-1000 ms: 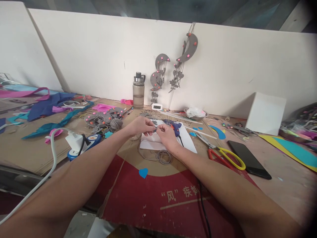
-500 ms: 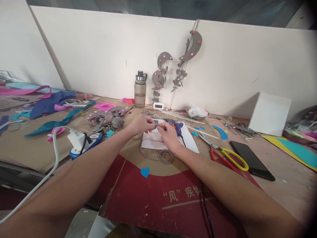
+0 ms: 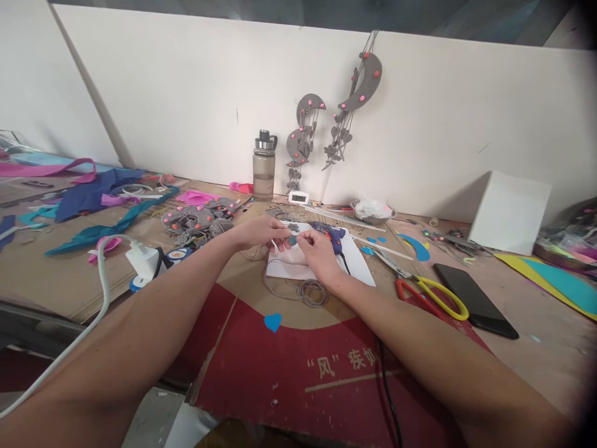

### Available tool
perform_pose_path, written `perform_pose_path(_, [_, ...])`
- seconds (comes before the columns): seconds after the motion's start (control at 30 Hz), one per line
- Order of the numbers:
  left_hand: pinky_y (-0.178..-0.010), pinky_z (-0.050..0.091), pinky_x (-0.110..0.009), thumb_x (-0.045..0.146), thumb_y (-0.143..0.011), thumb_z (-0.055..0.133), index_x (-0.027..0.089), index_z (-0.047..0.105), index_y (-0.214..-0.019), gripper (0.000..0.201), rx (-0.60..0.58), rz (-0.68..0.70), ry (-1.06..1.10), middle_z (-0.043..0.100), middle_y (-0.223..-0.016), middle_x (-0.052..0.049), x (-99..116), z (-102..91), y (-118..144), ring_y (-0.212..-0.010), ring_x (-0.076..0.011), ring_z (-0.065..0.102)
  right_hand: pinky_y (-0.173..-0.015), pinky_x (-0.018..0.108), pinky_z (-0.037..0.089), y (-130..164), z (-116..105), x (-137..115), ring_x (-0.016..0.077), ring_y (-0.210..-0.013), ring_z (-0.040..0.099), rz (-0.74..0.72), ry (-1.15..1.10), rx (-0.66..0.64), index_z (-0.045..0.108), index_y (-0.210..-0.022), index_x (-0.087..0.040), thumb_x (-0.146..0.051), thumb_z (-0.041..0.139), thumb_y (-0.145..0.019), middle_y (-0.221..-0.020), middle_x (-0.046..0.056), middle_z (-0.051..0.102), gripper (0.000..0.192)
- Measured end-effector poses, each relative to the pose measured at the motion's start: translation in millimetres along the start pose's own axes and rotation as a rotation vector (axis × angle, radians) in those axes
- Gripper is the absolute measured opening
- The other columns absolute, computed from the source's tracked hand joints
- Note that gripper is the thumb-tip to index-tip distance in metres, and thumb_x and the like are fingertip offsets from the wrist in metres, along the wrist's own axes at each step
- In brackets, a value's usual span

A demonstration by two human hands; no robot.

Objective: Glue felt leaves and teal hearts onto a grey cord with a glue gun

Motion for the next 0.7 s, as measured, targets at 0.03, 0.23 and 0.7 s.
perform_pose_path(0.03, [-0.055, 0.049, -0.023, 0.042, -0.074, 0.064, 0.012, 0.071, -0.077, 0.032, -0.005, -0.012, 0.020, 0.071, -0.082, -0.011, 0.0, -0.9, 0.2, -0.062, -0.0126, 0.061, -0.060, 0.027, 0.036, -0.2, 0.1, 0.2, 0.0136, -0.060, 0.046, -0.003, 0.000, 0.000, 0.058, -0.069, -0.019, -0.034, 0.053, -0.074, -0.062, -0.002, 0.053, 0.017])
perform_pose_path(0.23, [-0.046, 0.040, -0.018, 0.018, -0.076, 0.053, 0.013, 0.063, -0.077, 0.012, 0.384, -0.002, 0.024, 0.066, -0.074, -0.005, -5.7, -5.8, -7.0, -0.052, -0.0073, 0.053, -0.057, 0.027, 0.035, -0.1, 1.1, 0.3, 0.0132, -0.058, 0.044, -0.007, -0.005, -0.002, 0.058, -0.070, -0.019, -0.036, 0.053, -0.074, -0.060, -0.002, 0.050, 0.017])
perform_pose_path(0.7, [-0.048, 0.041, -0.017, 0.035, -0.075, 0.060, 0.015, 0.074, -0.075, 0.025, 0.219, 0.077, -0.336, 0.065, -0.059, -0.002, 23.9, 1.4, 6.6, -0.050, -0.0090, 0.054, -0.065, 0.028, 0.036, -4.3, -9.7, -19.2, 0.0142, -0.065, 0.048, -0.166, 0.301, -0.069, 0.058, -0.076, -0.020, -0.028, 0.050, -0.080, -0.067, -0.001, 0.055, 0.012])
Point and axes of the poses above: each hand's wrist, its own y-axis away from the middle knuckle, its own z-axis out of the palm, x = y × z, the point moved 2 cm from there along -y, towards the middle knuckle
